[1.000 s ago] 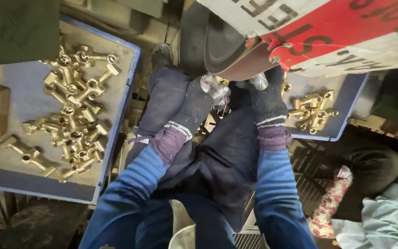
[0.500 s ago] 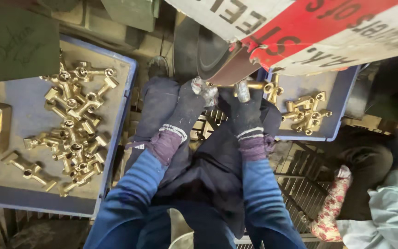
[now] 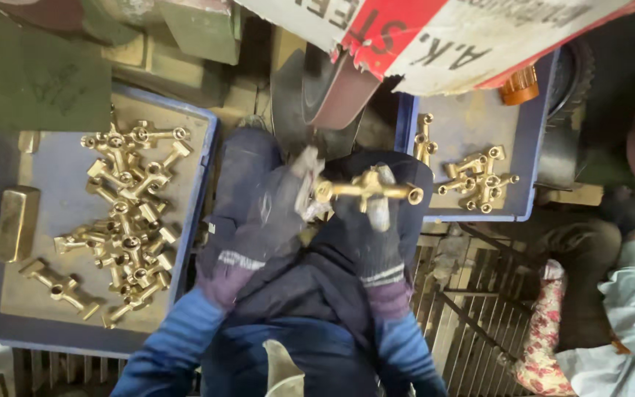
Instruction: The person sits and uses a belt sander to grind the edges of small brass fittings. They pick up each fitting from a blue bin on the left, press it against the moving belt, and then place the finished piece into a bin on the right.
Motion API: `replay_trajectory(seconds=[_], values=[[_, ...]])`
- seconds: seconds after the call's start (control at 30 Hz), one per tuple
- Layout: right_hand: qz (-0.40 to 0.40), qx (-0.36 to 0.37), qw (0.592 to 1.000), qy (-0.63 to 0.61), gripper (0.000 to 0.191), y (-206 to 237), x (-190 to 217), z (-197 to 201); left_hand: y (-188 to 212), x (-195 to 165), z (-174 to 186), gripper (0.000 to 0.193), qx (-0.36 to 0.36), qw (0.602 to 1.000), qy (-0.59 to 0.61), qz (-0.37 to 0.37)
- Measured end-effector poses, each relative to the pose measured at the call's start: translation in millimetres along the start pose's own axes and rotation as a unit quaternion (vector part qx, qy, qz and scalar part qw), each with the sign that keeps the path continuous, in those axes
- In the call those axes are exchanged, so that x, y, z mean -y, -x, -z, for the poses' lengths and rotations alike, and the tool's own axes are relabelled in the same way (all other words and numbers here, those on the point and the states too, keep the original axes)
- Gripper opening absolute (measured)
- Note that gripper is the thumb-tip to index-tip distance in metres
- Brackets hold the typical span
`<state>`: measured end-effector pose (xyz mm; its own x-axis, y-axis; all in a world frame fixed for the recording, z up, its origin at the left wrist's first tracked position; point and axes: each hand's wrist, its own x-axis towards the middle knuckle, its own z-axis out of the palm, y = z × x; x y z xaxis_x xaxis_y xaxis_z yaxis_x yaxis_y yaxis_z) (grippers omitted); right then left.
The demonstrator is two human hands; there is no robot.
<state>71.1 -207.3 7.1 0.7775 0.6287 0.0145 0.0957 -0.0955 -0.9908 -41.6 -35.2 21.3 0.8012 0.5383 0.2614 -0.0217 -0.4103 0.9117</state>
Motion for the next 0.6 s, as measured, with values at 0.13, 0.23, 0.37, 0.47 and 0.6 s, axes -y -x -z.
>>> replay_trajectory(seconds=[0.13, 0.23, 0.37, 0.47, 0.6], values=[[-0.058, 0.019, 0.996, 0.06, 0.05, 41, 24, 14, 37, -8, 5, 0.069, 0.036, 0.969, 0.208, 0.131], [-0.013, 0.076, 0.994, -0.08, 0.07, 48, 27, 32, 45, 3, -1, 0.053, 0.054, 0.823, 0.489, 0.285], [-0.129, 0.076, 0.988, -0.047, 0.036, 6, 3, 49, 33, 11, -1, 0.058, 0.1, 0.773, 0.562, 0.278], [-0.197, -0.019, 0.844, -0.498, 0.037, -47, -23, 40, 11, 15, -7, 0.06, 0.091, 0.878, 0.359, 0.303], [-0.113, 0.026, 0.991, -0.071, 0.043, -80, -24, 38, -27, 41, -24, 0.041, 0.066, 0.921, 0.269, 0.274]])
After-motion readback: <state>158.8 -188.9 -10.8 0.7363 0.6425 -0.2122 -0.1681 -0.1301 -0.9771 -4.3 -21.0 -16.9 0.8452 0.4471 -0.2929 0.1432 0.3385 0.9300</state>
